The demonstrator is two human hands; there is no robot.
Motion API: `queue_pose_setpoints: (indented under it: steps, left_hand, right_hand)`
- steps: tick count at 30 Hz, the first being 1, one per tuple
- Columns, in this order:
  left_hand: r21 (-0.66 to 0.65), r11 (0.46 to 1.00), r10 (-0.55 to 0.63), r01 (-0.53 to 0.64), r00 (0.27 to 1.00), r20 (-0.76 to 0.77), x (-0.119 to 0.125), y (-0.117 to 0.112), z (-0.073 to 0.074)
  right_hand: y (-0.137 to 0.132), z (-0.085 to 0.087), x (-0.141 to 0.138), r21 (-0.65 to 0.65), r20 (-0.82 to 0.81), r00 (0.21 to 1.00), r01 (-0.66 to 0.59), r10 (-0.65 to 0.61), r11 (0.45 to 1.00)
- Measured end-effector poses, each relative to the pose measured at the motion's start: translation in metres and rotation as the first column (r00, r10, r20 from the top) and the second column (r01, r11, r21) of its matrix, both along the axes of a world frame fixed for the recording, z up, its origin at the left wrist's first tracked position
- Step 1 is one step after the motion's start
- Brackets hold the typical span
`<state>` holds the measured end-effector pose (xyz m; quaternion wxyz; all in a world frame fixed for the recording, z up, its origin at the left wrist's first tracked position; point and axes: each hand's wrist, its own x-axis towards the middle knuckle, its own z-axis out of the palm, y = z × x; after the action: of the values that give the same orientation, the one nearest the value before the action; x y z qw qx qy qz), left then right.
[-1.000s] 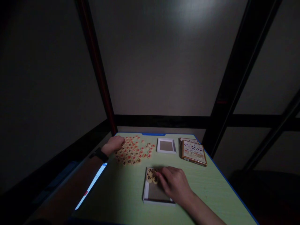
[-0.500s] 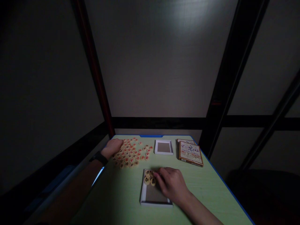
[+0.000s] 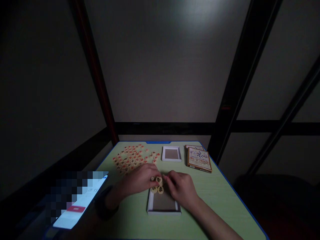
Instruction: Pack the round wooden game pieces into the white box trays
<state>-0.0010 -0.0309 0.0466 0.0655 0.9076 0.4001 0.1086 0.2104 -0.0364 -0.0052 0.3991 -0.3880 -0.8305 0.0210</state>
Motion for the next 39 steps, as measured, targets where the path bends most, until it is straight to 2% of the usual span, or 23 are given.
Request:
queue_pose_setpoints:
  steps: [2,5,12,19,22,27,39]
  left_hand:
    - [0.012,0.998,-0.054,0.053,0.998,0.020,0.011,-0.012,-0.008]
    - [0.050,0.996,-0.068,0.067,0.998,0.001,0.015,-0.020,-0.017]
    - [0.018,0.998,-0.055,0.055,0.998,-0.012,0.010,-0.022,-0.019]
    - [-0.031,0.999,0.017,-0.014,0.996,0.083,0.005,-0.018,-0.018]
    - [-0.044,0.997,0.073,-0.070,0.994,0.086,0.002,-0.017,-0.017]
    - [-0.055,0.992,0.120,-0.117,0.992,0.049,0.002,-0.018,-0.022]
    - [-0.057,0.993,0.110,-0.107,0.993,0.053,0.001,-0.013,-0.033]
  right_hand:
    - [0.001,0.001,0.001,-0.019,-0.053,0.998,0.022,-0.023,1.000]
    - [0.002,0.001,0.002,-0.041,-0.055,0.998,0.038,-0.040,0.998]
    - [0.001,-0.001,0.001,-0.147,0.049,0.999,0.028,-0.021,0.989]
    - [-0.008,0.015,0.002,-0.366,0.126,0.967,-0.161,0.220,0.917]
    - [-0.008,0.011,0.000,-0.370,0.190,0.945,-0.181,0.265,0.911]
    - [-0.005,0.001,-0.005,-0.359,0.265,0.929,-0.154,0.259,0.920]
    - [-0.002,-0.003,-0.005,-0.388,0.254,0.932,-0.145,0.257,0.910]
